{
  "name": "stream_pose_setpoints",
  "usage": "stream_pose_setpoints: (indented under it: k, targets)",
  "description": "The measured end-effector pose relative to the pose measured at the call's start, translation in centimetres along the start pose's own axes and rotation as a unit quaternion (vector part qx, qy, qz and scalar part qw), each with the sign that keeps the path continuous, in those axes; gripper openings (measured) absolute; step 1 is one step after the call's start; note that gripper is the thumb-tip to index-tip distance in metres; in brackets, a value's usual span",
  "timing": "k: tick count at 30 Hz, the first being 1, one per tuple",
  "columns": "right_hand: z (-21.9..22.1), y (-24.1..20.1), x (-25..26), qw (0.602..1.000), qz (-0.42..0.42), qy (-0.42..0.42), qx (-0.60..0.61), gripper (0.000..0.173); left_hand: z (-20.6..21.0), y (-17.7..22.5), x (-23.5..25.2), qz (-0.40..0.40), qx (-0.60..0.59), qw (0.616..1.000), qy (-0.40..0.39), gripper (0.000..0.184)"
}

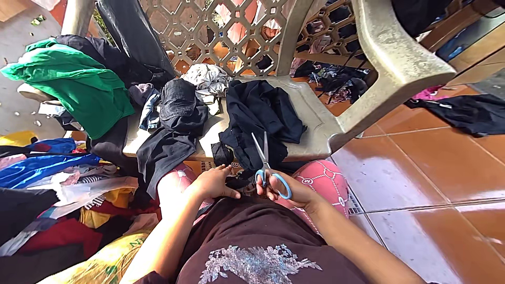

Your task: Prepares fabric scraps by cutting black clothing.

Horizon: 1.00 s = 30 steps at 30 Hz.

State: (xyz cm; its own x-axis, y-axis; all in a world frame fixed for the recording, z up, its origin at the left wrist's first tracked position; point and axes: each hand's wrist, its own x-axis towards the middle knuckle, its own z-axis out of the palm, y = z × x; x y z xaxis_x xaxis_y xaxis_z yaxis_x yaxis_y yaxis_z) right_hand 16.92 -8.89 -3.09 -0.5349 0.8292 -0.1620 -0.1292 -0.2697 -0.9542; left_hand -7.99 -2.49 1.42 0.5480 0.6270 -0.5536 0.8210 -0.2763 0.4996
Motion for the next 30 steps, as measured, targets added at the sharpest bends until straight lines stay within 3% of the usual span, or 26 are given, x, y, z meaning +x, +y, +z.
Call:
stream_pose_setpoints:
  k: [4, 6, 7, 10, 11, 12, 14, 15, 16, 18, 21, 22, 24, 26, 28, 30]
  targets:
    - [-1.3, 1.0, -1.2, 0.984, -0.158, 0.005, 0.087, 0.05, -1.3, 2.3, 1.5, -0.008, -0.15, 0.96, 0.238, 0.048]
    - [-1.6, 1.4, -1.4, 0.972, -0.196, 0.043, 0.123, 0.043, -1.5, 3.2, 3.3, 0.011, -0.218, 0.921, 0.322, 0.047]
    - [-1.7, 1.5, -1.5, 0.968, -0.203, 0.073, 0.13, 0.04, -1.7, 3.8, 4.2, 0.018, -0.22, 0.914, 0.34, 0.057]
    - [-2.0, 1.8, -2.0, 0.958, -0.187, 0.17, 0.134, 0.042, -2.9, 5.9, 6.3, -0.038, -0.135, 0.952, 0.272, 0.105]
    - [-2.1, 1.9, -2.1, 0.956, -0.179, 0.194, 0.132, 0.042, -3.3, 6.2, 6.9, -0.055, -0.109, 0.964, 0.236, 0.101]
    - [-2.2, 1.9, -2.3, 0.953, -0.172, 0.217, 0.125, 0.041, -3.9, 6.1, 7.3, -0.056, -0.104, 0.969, 0.216, 0.086]
    - [-2.5, 1.6, -2.6, 0.944, -0.15, 0.278, 0.092, 0.027, -5.9, 5.1, 6.9, -0.007, -0.181, 0.958, 0.224, 0.046]
    - [-2.7, 1.4, -2.8, 0.938, -0.137, 0.311, 0.067, 0.018, -7.3, 4.5, 5.9, 0.035, -0.246, 0.94, 0.236, 0.035]
    - [-3.1, 1.1, -2.8, 0.93, -0.121, 0.345, 0.046, 0.011, -8.9, 3.5, 4.8, 0.09, -0.314, 0.911, 0.252, 0.032]
    - [-4.0, 0.8, -2.7, 0.914, -0.098, 0.392, 0.018, 0.006, -12.5, 0.9, 2.0, 0.191, -0.45, 0.818, 0.302, 0.032]
    - [-5.1, 0.4, -1.7, 0.899, -0.088, 0.429, 0.0, 0.005, -17.6, -4.6, -1.9, 0.244, -0.565, 0.658, 0.433, 0.033]
    - [-5.3, 0.2, -1.3, 0.898, -0.087, 0.432, -0.009, 0.005, -18.6, -6.0, -3.1, 0.204, -0.594, 0.609, 0.484, 0.033]
    - [-5.5, 0.0, -0.7, 0.897, -0.083, 0.434, -0.025, 0.007, -19.2, -7.5, -5.2, 0.016, -0.599, 0.539, 0.592, 0.046]
    - [-5.4, 0.1, 0.1, 0.898, -0.077, 0.433, -0.031, 0.009, -17.7, -8.5, -5.6, -0.081, -0.515, 0.555, 0.648, 0.071]
    - [-5.2, 0.5, 0.9, 0.901, -0.071, 0.427, -0.036, 0.01, -15.8, -8.5, -4.5, -0.058, -0.401, 0.631, 0.662, 0.078]
    - [-5.4, 1.2, 1.4, 0.903, -0.067, 0.42, -0.053, 0.011, -14.2, -7.8, -2.3, -0.028, -0.276, 0.735, 0.619, 0.066]
